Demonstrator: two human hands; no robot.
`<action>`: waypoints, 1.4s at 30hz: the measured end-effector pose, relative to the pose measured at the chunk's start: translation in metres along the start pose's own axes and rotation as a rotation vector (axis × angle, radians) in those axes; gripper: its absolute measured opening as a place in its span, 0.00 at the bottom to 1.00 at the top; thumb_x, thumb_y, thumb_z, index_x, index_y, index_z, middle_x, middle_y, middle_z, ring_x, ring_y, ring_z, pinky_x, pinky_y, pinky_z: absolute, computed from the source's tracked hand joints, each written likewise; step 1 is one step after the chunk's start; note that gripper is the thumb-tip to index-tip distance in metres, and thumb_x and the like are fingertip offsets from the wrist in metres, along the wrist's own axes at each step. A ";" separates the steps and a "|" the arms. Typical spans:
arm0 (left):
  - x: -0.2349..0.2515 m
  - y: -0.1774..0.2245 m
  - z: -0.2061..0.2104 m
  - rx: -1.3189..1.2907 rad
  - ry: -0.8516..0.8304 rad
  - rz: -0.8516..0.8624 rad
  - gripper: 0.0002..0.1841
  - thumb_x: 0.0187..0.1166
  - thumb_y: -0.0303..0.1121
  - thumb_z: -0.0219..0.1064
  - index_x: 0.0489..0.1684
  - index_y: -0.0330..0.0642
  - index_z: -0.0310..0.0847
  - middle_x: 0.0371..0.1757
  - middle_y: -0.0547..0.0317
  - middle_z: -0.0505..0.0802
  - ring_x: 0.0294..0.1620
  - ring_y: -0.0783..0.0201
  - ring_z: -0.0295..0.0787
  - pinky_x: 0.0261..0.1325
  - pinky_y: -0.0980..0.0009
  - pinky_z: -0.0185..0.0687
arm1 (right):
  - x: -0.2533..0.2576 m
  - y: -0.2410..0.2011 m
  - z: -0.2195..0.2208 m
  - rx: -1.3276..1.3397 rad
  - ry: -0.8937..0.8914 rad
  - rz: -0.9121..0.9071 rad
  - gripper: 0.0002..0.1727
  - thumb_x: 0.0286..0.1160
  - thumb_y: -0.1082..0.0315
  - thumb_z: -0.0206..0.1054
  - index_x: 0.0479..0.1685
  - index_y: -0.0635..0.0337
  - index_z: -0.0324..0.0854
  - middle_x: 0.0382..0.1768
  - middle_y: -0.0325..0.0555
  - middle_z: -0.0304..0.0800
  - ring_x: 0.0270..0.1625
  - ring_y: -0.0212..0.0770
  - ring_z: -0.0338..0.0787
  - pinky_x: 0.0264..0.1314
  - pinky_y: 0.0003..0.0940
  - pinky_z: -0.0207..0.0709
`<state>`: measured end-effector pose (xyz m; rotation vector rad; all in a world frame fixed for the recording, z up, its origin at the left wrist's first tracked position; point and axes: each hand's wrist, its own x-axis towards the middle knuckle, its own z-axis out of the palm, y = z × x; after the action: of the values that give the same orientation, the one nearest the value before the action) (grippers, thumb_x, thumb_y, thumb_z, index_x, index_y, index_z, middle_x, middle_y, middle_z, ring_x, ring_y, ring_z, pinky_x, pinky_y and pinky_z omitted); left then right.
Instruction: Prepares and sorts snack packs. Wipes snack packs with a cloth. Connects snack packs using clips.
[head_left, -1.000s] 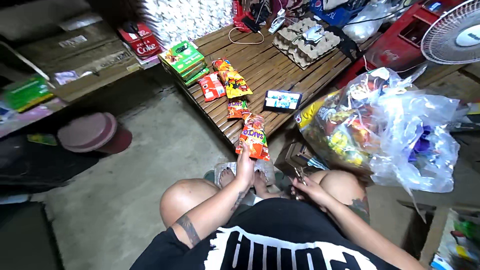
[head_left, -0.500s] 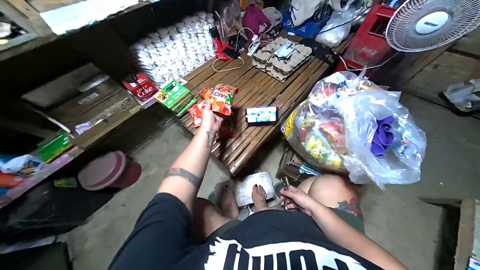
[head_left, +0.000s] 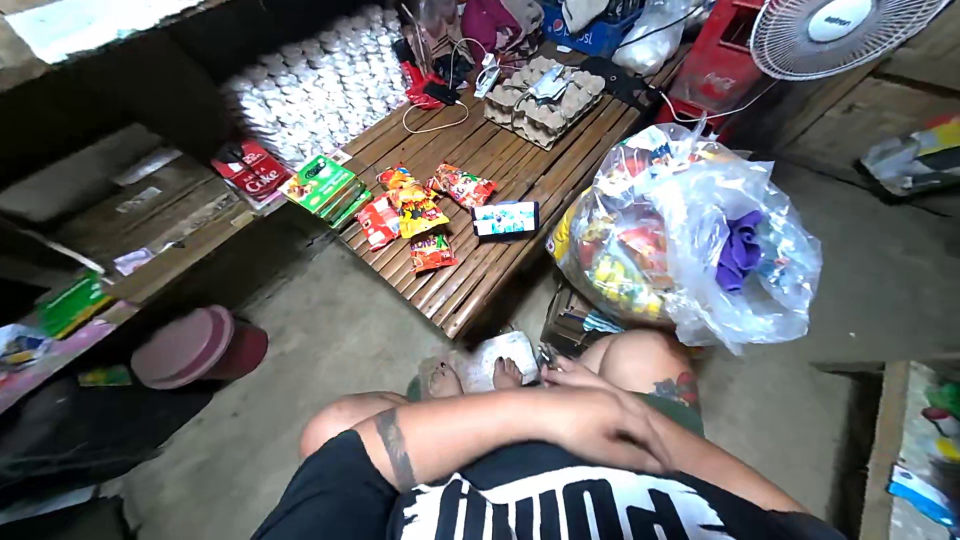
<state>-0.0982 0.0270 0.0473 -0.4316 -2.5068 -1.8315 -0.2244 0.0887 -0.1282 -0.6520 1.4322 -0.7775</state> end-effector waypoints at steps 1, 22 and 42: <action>0.005 0.005 0.010 -0.019 -0.119 -0.010 0.14 0.88 0.29 0.59 0.56 0.29 0.89 0.54 0.43 0.94 0.58 0.55 0.91 0.69 0.58 0.81 | -0.007 -0.010 0.003 -0.134 -0.019 -0.051 0.23 0.84 0.63 0.65 0.72 0.67 0.73 0.51 0.50 0.89 0.51 0.34 0.89 0.61 0.34 0.82; -0.024 0.030 0.031 -0.065 -0.134 -0.010 0.11 0.83 0.27 0.65 0.46 0.26 0.90 0.49 0.39 0.93 0.54 0.51 0.90 0.64 0.56 0.80 | -0.203 -0.208 -0.088 -0.407 0.741 -0.543 0.16 0.86 0.65 0.55 0.61 0.67 0.77 0.44 0.42 0.87 0.41 0.31 0.88 0.50 0.35 0.86; -0.110 -0.013 -0.004 -0.283 -0.003 0.114 0.17 0.83 0.30 0.66 0.64 0.27 0.85 0.70 0.39 0.87 0.76 0.52 0.79 0.82 0.58 0.67 | 0.125 -0.181 0.117 -1.273 -0.100 0.063 0.29 0.85 0.56 0.59 0.81 0.63 0.70 0.78 0.66 0.73 0.84 0.64 0.69 0.84 0.65 0.59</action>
<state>0.0037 -0.0044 0.0181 -0.5693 -2.1775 -2.1456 -0.1245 -0.1269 -0.0550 -1.5464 1.7469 0.3353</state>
